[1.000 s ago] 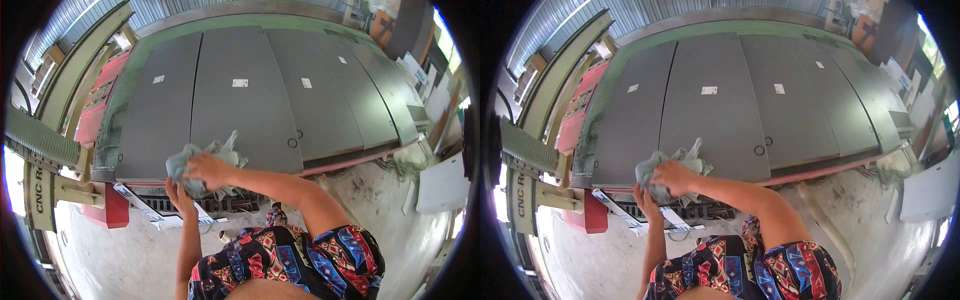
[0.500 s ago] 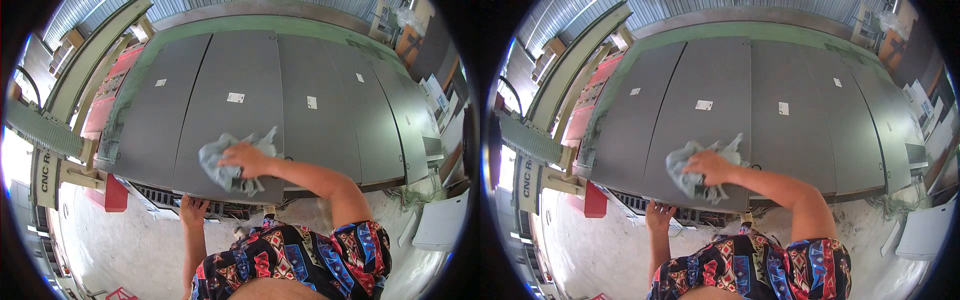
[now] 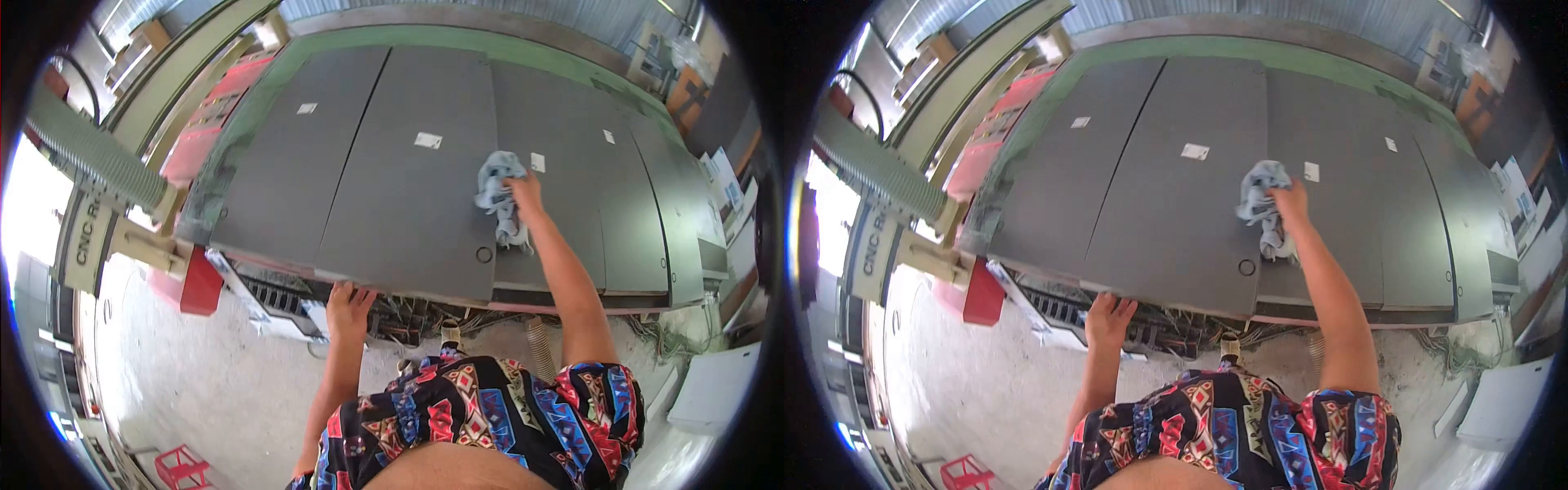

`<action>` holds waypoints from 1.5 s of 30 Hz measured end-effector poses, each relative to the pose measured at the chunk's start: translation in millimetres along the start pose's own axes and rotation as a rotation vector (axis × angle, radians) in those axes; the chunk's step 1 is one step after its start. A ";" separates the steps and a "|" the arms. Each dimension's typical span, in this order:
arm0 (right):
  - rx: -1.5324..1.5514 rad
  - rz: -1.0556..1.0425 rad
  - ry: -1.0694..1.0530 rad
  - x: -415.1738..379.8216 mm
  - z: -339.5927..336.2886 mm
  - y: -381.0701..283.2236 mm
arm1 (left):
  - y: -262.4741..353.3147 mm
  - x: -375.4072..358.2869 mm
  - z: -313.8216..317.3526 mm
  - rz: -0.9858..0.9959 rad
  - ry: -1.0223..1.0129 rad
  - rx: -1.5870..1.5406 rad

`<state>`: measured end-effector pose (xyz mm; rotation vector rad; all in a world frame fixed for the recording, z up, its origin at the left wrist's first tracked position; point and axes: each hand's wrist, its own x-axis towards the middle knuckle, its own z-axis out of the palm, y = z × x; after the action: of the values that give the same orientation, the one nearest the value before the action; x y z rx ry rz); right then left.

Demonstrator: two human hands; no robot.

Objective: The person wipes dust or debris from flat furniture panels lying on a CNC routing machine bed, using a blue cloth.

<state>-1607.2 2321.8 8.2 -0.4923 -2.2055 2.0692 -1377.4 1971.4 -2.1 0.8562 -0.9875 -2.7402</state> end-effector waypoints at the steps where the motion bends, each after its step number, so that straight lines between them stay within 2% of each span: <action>1: 0.136 0.102 -0.074 -4.7 -13.7 4.8 | 3.5 -1.4 -1.4 -0.018 0.029 -0.033; 3: 0.410 0.310 -0.189 -19.1 -42.9 15.2 | 5.5 -0.9 -0.5 -0.069 0.071 -0.090; 6: 0.595 0.377 -0.203 -81.2 -61.3 -6.4 | -0.5 10.5 -8.3 -0.095 0.105 -0.071; 9: 0.371 0.294 -0.285 -132.7 -68.3 -15.8 | -2.9 17.6 -7.6 -0.114 0.106 0.001; 12: 0.370 0.524 -0.400 -157.3 -67.2 -28.6 | -2.4 23.7 0.9 -0.096 0.184 0.127; 13: 0.461 0.671 -0.443 -173.4 -58.2 -54.0 | -0.9 24.8 4.0 -0.086 0.221 0.172; 15: 0.585 0.708 -0.477 -177.8 -59.3 -56.3 | -5.9 27.4 6.2 -0.028 0.289 0.236; 17: 0.582 0.658 -0.485 -160.8 -68.4 -23.7 | -9.4 26.2 11.2 0.018 0.321 0.250; 20: 0.515 0.630 -0.483 -150.4 -73.8 -10.4 | -16.1 18.5 12.6 0.037 0.313 0.210; 23: 0.413 0.551 -0.463 -150.9 -73.7 -27.6 | -22.1 10.5 15.6 0.019 0.283 0.188; 31: 0.267 0.260 -0.472 -131.9 -57.3 -64.3 | -11.2 -18.5 44.7 0.153 0.181 0.155; 38: 0.271 0.143 -0.655 -149.1 -30.9 -71.2 | 39.1 -34.3 39.5 0.255 0.165 0.176; 42: 0.276 0.056 -0.833 -170.1 -3.7 -68.3 | 82.4 -35.8 20.0 0.339 0.172 0.160; 45: 0.299 -0.044 -1.008 -190.0 21.3 -58.2 | 118.7 -38.9 -0.8 0.380 0.267 0.232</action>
<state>-1443.7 2245.4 94.1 0.7940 -2.1080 2.9344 -1354.9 1888.7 88.9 0.9242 -1.2734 -2.1636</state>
